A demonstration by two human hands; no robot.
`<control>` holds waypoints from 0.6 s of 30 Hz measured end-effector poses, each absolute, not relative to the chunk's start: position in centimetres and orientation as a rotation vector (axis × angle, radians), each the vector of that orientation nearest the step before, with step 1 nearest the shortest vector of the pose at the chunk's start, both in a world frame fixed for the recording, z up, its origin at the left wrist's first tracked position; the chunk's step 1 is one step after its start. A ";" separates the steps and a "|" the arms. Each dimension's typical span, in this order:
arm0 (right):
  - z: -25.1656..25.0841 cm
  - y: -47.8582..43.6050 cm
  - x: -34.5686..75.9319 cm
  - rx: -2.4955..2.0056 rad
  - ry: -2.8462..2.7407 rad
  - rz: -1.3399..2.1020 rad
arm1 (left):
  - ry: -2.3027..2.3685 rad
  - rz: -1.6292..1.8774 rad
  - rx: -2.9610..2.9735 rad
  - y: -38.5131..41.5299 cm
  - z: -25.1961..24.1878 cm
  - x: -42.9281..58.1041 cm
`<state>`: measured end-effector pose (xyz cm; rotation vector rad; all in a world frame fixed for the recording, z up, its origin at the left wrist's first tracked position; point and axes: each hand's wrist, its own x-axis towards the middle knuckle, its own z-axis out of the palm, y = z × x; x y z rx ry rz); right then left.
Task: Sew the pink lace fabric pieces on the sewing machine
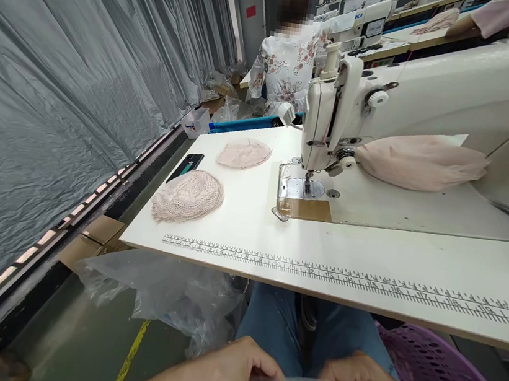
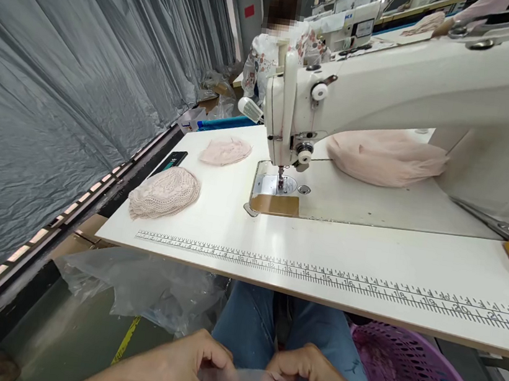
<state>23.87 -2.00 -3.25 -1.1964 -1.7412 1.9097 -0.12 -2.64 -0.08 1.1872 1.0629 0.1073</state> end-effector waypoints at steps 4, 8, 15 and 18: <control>-3.7 -2.1 24.6 -1.198 -1.756 1.902 | 1.014 0.209 1.291 -2.5 -0.3 0.2; -3.7 -1.9 25.1 -1.137 -1.749 1.963 | 0.987 0.271 1.181 -2.4 0.3 0.7; -3.1 -1.9 23.2 -0.983 -1.669 2.193 | 1.067 0.157 1.180 -2.5 0.8 0.8; -3.7 -1.9 22.5 -0.963 -1.630 2.209 | 1.078 0.141 1.216 -2.5 1.0 0.2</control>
